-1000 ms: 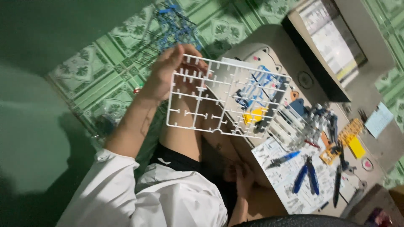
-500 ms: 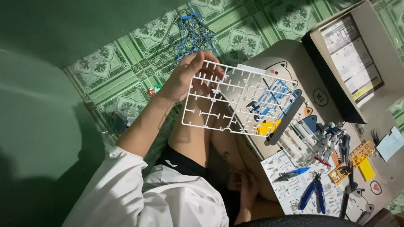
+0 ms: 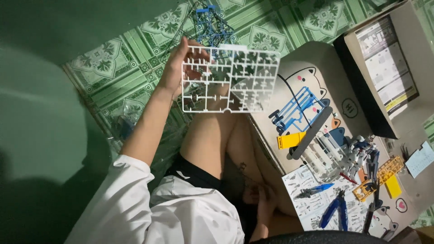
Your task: The person sits on the floor and uses a file to smooth a small plastic model part, then uses pliers to remove a piece from a sprue. They handle several plastic sprues and place them on the floor.
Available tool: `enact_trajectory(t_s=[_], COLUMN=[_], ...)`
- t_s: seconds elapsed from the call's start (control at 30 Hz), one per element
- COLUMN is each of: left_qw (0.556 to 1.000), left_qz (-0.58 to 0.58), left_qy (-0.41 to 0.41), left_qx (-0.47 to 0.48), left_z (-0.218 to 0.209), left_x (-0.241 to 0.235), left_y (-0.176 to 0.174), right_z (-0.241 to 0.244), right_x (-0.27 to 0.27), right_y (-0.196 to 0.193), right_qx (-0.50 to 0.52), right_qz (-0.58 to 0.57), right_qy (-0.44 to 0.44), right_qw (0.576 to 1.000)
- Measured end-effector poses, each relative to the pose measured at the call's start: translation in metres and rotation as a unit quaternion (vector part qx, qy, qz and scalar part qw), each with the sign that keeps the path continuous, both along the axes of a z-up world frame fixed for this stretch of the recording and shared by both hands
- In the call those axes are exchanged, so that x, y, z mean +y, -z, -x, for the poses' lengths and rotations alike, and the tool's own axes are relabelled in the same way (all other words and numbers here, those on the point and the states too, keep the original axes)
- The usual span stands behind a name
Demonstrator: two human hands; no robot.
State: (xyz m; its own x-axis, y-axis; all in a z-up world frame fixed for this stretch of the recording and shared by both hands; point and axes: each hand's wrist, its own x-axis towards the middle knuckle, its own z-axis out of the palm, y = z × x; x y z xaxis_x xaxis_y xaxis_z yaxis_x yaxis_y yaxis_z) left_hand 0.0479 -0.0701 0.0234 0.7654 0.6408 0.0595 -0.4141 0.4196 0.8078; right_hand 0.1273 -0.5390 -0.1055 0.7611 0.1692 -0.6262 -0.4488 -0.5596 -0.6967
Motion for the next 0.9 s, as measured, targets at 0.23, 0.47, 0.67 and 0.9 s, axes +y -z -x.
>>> enact_trajectory(t_s=[0.23, 0.47, 0.67, 0.9], left_qw=[0.993, 0.992, 0.943, 0.899], left_qz=[0.068, 0.082, 0.151, 0.09], left_qy=[-0.092, -0.095, -0.243, -0.299], left_qx=[0.042, 0.029, 0.168, 0.308], left_z=[0.007, 0.009, 0.006, -0.005], left_x=[0.017, 0.031, 0.058, 0.106], left_y=[0.021, 0.037, 0.061, 0.162], right_z=[0.002, 0.001, 0.003, 0.006], right_x=[0.001, -0.009, -0.004, 0.01], right_y=[-0.003, 0.01, 0.003, -0.022], right_qx=[-0.036, -0.103, -0.098, -0.042], right_qz=[0.037, 0.088, 0.076, -0.007], right_qy=[-0.023, -0.083, -0.07, -0.026], right_qw=[0.998, 0.987, 0.99, 0.999])
